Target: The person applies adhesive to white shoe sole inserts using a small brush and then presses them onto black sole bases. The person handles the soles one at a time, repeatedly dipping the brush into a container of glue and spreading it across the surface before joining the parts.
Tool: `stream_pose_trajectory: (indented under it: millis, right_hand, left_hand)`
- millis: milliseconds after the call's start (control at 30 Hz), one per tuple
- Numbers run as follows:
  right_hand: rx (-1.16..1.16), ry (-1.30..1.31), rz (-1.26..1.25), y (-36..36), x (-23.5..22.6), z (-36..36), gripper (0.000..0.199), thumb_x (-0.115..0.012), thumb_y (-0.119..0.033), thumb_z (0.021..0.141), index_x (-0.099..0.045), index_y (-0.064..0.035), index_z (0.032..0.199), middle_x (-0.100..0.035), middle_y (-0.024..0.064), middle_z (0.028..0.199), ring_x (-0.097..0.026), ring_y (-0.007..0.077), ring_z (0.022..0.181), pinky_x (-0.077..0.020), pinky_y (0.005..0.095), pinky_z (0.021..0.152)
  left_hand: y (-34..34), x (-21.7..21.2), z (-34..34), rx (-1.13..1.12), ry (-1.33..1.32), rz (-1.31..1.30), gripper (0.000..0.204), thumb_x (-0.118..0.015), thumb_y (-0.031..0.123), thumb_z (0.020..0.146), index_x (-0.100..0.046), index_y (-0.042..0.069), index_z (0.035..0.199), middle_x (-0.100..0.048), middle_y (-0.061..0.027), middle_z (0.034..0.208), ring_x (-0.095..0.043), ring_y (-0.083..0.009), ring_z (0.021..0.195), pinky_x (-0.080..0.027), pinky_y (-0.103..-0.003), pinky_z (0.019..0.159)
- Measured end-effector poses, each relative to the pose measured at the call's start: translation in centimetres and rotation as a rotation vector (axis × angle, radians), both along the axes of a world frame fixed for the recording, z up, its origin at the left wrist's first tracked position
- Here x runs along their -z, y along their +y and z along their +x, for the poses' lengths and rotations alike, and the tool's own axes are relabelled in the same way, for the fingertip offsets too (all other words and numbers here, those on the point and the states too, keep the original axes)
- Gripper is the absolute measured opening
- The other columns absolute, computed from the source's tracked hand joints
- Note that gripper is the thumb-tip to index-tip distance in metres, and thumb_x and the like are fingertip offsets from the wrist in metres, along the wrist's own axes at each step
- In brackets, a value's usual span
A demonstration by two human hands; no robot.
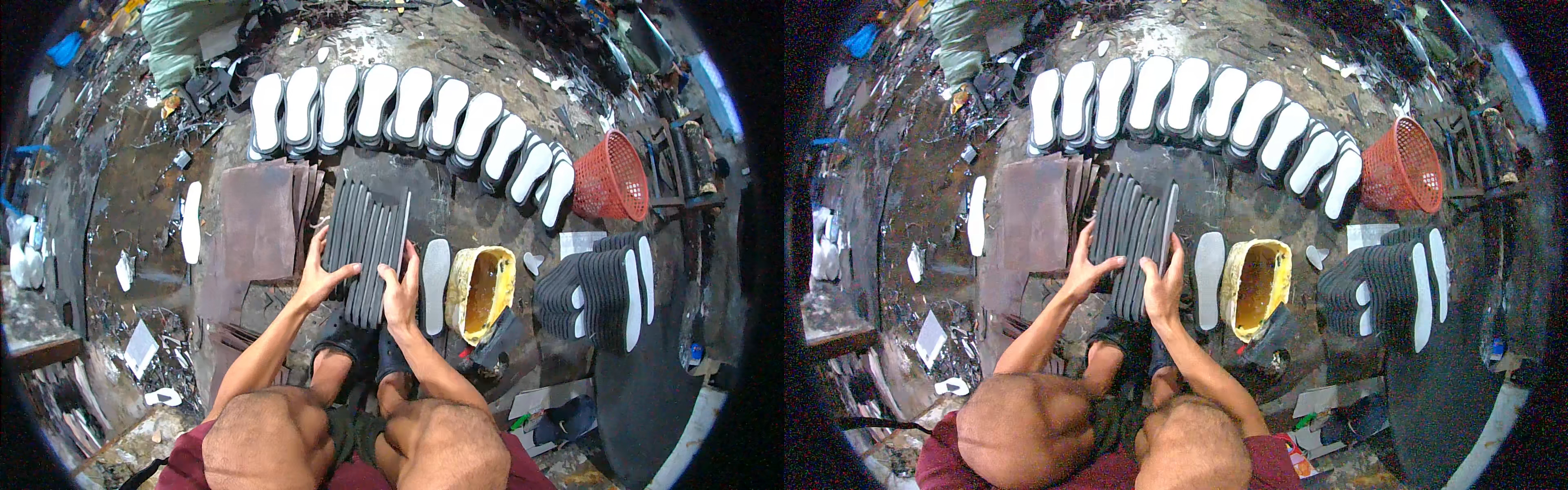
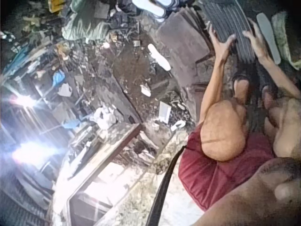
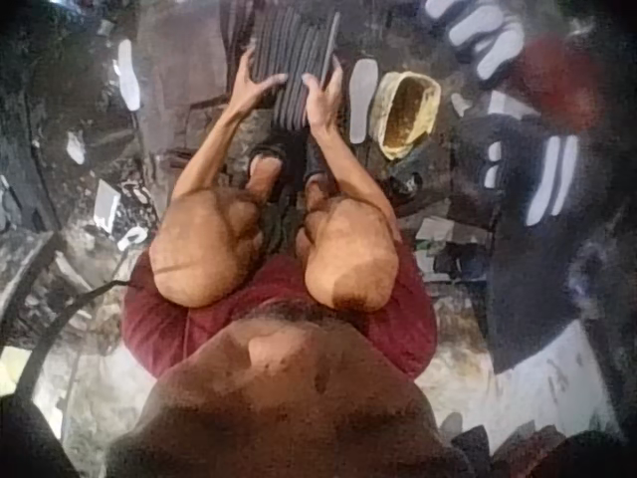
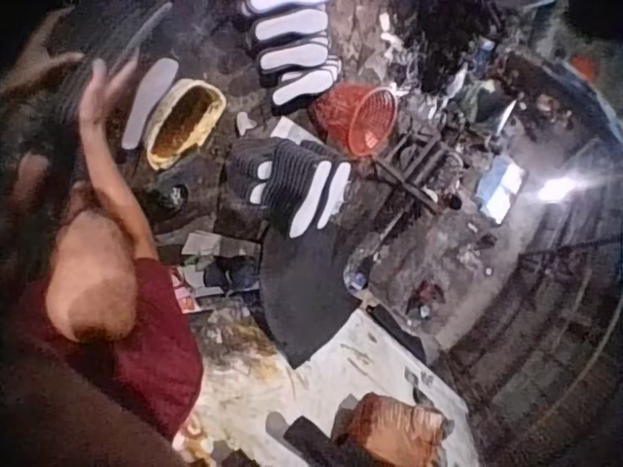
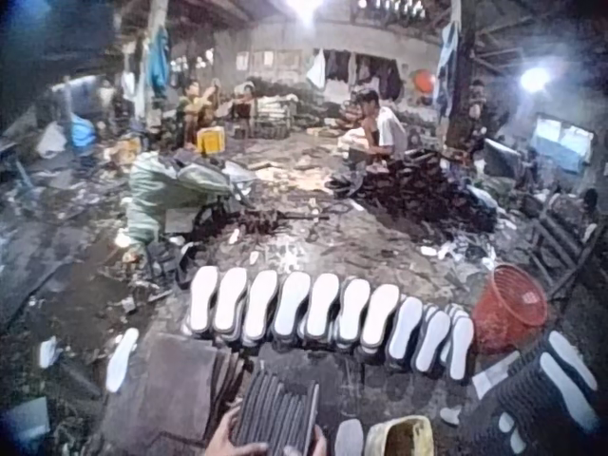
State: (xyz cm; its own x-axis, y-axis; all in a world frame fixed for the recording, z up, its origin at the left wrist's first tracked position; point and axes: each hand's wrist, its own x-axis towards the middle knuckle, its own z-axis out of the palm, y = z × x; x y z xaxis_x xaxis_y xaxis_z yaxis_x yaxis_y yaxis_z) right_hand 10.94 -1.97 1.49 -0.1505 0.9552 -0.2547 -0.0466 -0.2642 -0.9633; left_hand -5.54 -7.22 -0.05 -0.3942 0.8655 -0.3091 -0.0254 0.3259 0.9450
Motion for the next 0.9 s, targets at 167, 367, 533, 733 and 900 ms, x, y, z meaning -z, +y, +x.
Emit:
stream_pose_trajectory:
  millis: [167, 367, 533, 733, 900]
  right_hand:
    - [-0.100, -0.043, 0.163, 1.1, -3.6, 0.2, 0.069, -0.068, -0.009, 0.086, -0.040, 0.0034, 0.148, -0.049, 0.0213, 0.145, -0.046, 0.0333, 0.136, -0.0335, 0.0425, 0.116]
    - [-0.245, -0.506, 0.600, -0.7, -6.7, -0.7, 0.079, -0.077, -0.021, 0.074, -0.046, -0.0004, 0.144, -0.052, 0.0220, 0.133, -0.049, 0.0405, 0.124, -0.0375, 0.0479, 0.110]
    - [-0.150, -0.116, 0.338, 0.3, -3.4, 0.8, 0.081, -0.074, -0.020, 0.078, -0.039, 0.0026, 0.148, -0.046, 0.0214, 0.140, -0.046, 0.0377, 0.131, -0.0336, 0.0458, 0.115]
    - [-0.013, 0.299, 0.170, 5.0, 1.9, -0.2, 0.079, -0.066, -0.012, 0.083, -0.030, -0.0017, 0.153, -0.045, 0.0128, 0.146, -0.046, 0.0251, 0.133, -0.0315, 0.0393, 0.117]
    - [-0.052, 0.234, 0.189, 3.3, 4.3, 0.2, 0.079, -0.064, -0.006, 0.081, -0.030, 0.0021, 0.152, -0.045, 0.0139, 0.145, -0.045, 0.0255, 0.135, -0.0300, 0.0391, 0.118]
  left_hand:
    - [0.1, -3.5, 0.1, -0.063, -0.150, 0.107, 0.104, -0.089, 0.020, 0.074, -0.026, 0.007, 0.156, -0.052, -0.0175, 0.139, -0.055, -0.0273, 0.125, -0.044, -0.041, 0.108]
    - [-2.1, -1.7, -1.4, -0.168, -0.847, -0.028, 0.091, -0.078, 0.024, 0.078, -0.030, 0.017, 0.155, -0.054, -0.0119, 0.140, -0.056, -0.0286, 0.125, -0.050, -0.045, 0.105]
    - [-1.5, -2.6, -0.7, -0.060, -0.523, 0.126, 0.118, -0.090, 0.019, 0.066, -0.019, 0.014, 0.160, -0.042, -0.0146, 0.149, -0.044, -0.0300, 0.137, -0.034, -0.044, 0.117]
    - [5.4, -2.4, -1.8, 0.101, -0.155, 0.256, 0.113, -0.094, 0.020, 0.066, -0.025, 0.017, 0.156, -0.046, -0.0175, 0.145, -0.049, -0.0298, 0.131, -0.040, -0.043, 0.112]
    - [4.0, -1.3, -2.4, 0.155, 0.043, 0.182, 0.112, -0.094, 0.020, 0.068, -0.025, 0.016, 0.155, -0.049, -0.0165, 0.142, -0.053, -0.0287, 0.126, -0.044, -0.044, 0.108]
